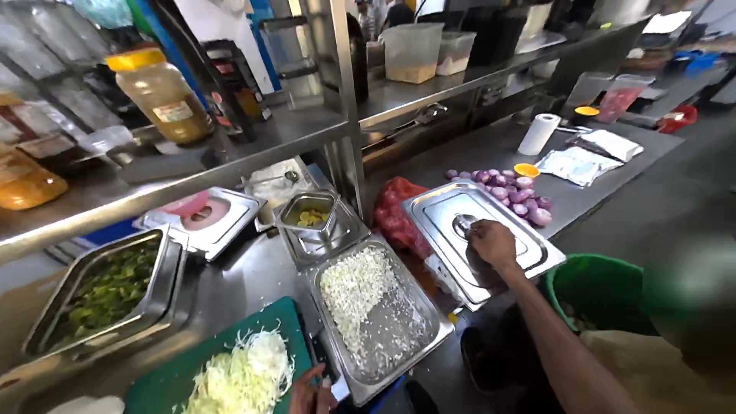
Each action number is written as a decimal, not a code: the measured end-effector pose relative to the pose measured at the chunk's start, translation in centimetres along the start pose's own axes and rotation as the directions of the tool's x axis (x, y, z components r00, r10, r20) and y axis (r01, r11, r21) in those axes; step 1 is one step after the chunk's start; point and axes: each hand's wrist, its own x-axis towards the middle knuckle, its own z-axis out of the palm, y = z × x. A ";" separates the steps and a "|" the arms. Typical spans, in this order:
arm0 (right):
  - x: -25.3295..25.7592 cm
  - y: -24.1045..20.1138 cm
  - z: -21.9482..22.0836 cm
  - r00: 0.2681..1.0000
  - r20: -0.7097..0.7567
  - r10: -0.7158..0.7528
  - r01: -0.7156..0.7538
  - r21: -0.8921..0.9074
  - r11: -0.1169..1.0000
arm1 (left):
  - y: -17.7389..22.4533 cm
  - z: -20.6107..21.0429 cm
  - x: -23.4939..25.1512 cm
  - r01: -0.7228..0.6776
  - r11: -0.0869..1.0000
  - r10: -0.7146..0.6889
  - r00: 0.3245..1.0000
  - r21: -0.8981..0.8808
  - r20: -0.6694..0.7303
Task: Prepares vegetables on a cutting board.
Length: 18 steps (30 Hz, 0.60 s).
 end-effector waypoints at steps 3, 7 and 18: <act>3.5 1.3 1.1 0.999 -0.006 0.047 -0.047 0.016 0.999 | 0.2 3.6 0.9 0.026 0.999 -0.024 0.996 0.021 -0.085; 5.4 2.3 2.0 1.000 -0.001 0.027 -0.027 0.052 0.998 | 0.3 7.4 1.3 0.001 1.000 0.002 0.991 0.022 -0.130; -10.0 -10.7 5.4 0.861 0.491 -0.134 0.121 0.059 0.991 | -0.9 8.4 5.1 0.278 0.936 -0.163 0.885 0.214 -0.436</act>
